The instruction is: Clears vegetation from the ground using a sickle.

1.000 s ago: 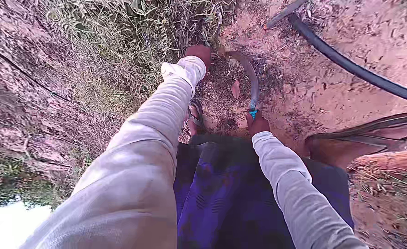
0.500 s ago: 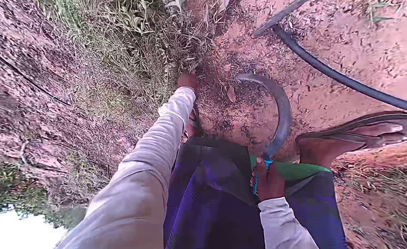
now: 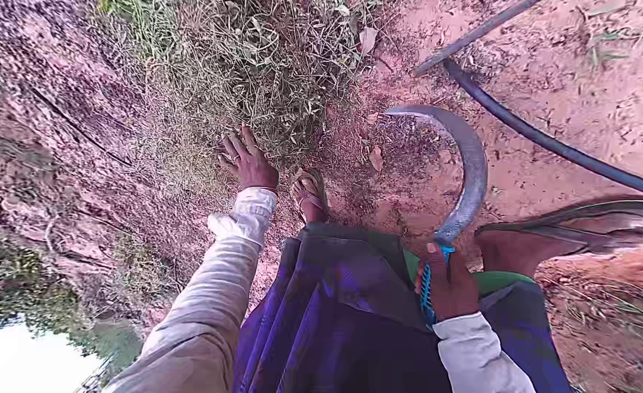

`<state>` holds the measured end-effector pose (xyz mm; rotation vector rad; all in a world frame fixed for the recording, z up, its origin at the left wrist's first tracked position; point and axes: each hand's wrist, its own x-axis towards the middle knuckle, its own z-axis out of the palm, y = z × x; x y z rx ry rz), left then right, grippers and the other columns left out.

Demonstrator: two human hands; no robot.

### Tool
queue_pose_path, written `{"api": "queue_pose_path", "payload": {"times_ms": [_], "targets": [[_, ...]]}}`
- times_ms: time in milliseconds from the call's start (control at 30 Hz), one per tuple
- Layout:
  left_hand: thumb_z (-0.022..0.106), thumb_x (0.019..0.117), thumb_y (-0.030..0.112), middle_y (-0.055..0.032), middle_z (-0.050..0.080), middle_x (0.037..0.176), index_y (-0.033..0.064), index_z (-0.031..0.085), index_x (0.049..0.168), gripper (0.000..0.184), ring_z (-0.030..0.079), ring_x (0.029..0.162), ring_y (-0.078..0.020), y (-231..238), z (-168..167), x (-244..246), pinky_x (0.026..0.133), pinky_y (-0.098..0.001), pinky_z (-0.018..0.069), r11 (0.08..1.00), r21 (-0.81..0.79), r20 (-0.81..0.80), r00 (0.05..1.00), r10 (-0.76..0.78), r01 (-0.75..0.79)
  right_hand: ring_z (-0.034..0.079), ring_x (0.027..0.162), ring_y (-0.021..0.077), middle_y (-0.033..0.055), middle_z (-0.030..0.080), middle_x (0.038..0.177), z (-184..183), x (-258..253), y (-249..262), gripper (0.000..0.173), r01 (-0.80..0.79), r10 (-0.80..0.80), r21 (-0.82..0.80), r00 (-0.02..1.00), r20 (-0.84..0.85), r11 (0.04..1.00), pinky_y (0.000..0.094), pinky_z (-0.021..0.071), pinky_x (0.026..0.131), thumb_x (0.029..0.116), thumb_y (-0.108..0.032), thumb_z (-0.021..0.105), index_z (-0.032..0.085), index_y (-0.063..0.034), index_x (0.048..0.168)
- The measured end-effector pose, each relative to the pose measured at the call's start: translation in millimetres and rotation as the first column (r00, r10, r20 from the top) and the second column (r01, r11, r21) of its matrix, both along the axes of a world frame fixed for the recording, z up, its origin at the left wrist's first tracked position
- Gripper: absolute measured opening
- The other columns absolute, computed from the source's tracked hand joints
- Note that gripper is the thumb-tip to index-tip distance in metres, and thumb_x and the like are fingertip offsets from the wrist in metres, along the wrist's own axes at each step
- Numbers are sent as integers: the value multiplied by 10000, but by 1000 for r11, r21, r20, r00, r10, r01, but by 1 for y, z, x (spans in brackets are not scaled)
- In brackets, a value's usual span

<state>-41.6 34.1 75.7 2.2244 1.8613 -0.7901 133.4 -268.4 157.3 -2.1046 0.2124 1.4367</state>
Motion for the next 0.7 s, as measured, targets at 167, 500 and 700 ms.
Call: {"api": "queue_pose_path", "payload": {"times_ms": [167,500,700], "targets": [[556,1022,127,-257,619,1398,-13,616,1374,384,551,1355,-433,-37,-59,106,1172,-593,351,936,-269,243,956,-164,229,556,453,30,-22,548,623,-2,13,3,461,-74,74,0,997,37,997,224,522,453,1083,-312,457,533,129,1193],[531,1072,285,-306,581,1418,-47,609,1358,445,529,1367,-476,2,-125,119,1115,-671,400,799,-599,-147,988,-42,-55,556,459,19,-49,537,624,-2,20,7,379,-50,50,-41,999,4,998,207,526,462,1092,-295,454,546,69,1149],[589,1039,246,-316,549,1450,-29,556,1423,474,492,1393,-493,69,-79,-2,1141,-670,373,939,-237,-228,954,195,-248,558,456,15,-49,544,621,2,29,10,413,-72,72,5,996,56,997,211,528,458,1089,-308,435,546,83,1160]]}}
